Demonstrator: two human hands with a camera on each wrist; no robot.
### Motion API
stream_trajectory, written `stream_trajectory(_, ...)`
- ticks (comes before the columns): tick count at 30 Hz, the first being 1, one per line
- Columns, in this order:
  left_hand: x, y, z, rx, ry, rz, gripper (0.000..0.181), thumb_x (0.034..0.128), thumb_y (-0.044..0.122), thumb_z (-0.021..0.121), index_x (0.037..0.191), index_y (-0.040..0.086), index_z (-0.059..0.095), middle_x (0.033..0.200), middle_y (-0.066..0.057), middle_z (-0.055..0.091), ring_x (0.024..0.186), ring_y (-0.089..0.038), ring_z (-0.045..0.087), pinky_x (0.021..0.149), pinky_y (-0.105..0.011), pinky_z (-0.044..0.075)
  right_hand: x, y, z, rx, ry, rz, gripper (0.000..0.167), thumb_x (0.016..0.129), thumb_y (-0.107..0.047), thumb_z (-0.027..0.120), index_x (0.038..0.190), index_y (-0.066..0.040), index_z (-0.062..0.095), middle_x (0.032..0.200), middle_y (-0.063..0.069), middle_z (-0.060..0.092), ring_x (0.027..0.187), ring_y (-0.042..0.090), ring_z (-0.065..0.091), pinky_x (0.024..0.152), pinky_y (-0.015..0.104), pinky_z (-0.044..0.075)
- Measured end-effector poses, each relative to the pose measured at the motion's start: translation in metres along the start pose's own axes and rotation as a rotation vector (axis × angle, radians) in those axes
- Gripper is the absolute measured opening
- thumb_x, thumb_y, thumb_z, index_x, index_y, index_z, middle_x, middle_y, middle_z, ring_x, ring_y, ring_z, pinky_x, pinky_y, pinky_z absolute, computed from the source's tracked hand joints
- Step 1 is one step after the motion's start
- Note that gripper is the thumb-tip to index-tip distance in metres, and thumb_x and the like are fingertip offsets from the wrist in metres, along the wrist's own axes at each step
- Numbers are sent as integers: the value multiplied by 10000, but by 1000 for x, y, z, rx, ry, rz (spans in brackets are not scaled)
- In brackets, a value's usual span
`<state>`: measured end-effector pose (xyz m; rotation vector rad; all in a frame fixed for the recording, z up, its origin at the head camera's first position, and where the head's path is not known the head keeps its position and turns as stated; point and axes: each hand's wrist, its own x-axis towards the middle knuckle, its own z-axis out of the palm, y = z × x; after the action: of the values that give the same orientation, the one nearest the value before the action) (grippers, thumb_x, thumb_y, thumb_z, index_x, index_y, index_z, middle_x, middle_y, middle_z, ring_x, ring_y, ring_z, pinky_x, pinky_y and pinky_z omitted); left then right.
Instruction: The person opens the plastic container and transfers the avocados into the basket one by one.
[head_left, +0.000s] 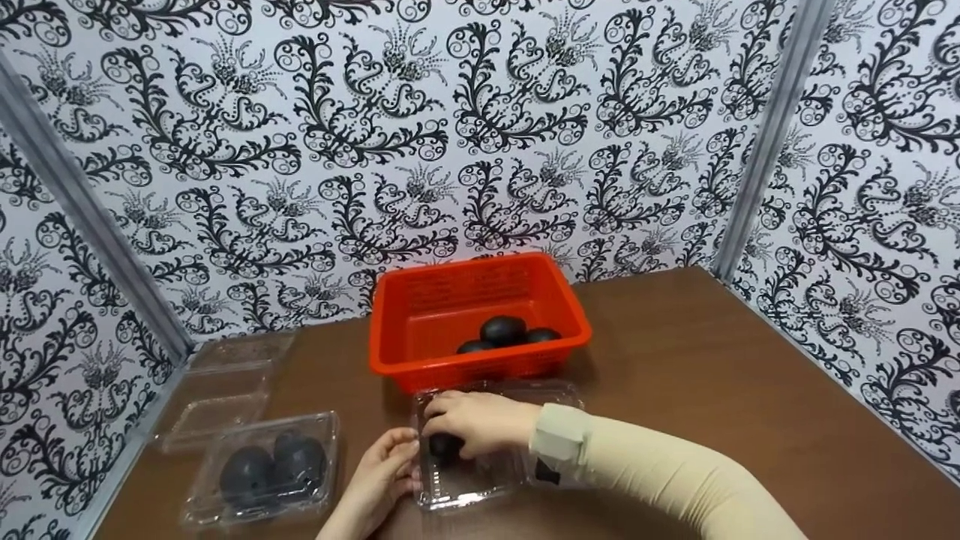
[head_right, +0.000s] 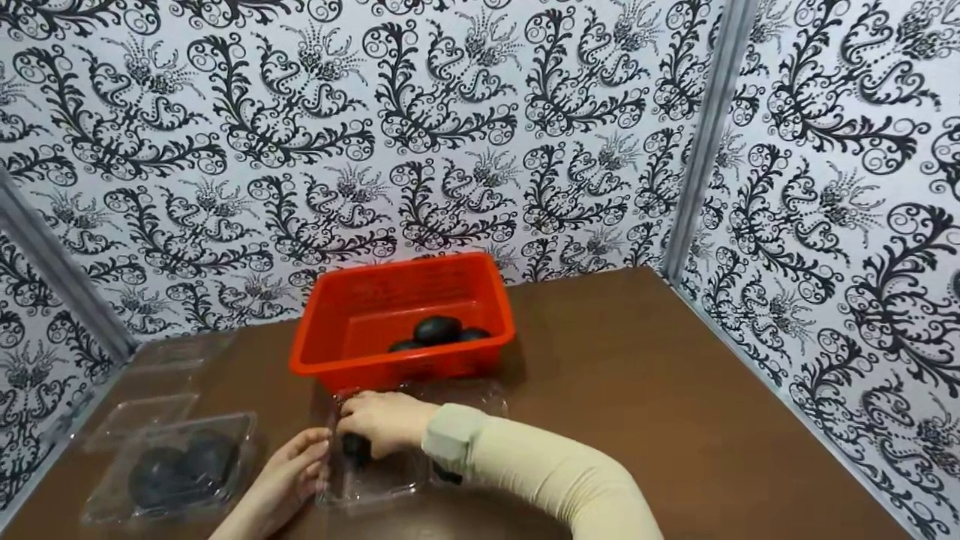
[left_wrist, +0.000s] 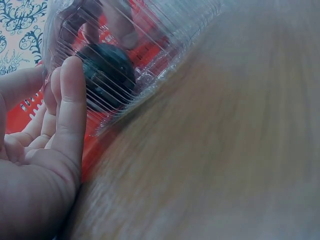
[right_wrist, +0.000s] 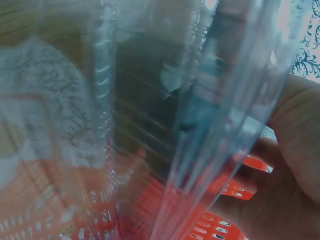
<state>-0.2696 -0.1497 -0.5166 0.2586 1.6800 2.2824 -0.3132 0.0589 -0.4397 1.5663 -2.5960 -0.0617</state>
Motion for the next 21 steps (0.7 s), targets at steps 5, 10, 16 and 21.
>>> stream_trajectory(5,3,3,2,12,6,4,183,960,103,572,1112,51,484,826,-21,548,654,-116,520,577,-238,500,-2,3,-2,-4,-38,22,574,697,-130,816,1230,-258,647,1327,-6,549,1269,232,458,996,342,451)
stream_trajectory(10,5,3,3,17,1,4,182,960,107,572,1115,59,490,830,-23,550,652,-109,524,577,-235,506,-7,6,-1,-2,-53,28,596,682,-138,834,1234,-266,646,1328,-10,553,1242,224,463,969,339,466)
stream_trajectory(16,3,1,1,-6,-9,9,174,969,98,559,1119,48,486,828,-30,538,653,-111,532,577,-235,507,-9,10,4,7,-19,-3,653,659,-127,841,1261,-251,624,1262,-37,582,1167,177,501,963,272,449)
stream_trajectory(21,-1,0,0,-14,-5,-2,174,971,96,554,1122,48,482,837,-30,550,654,-110,540,584,-240,509,-8,11,10,3,-26,-12,658,657,-200,862,1264,-285,624,1269,-31,577,1157,173,503,958,256,442)
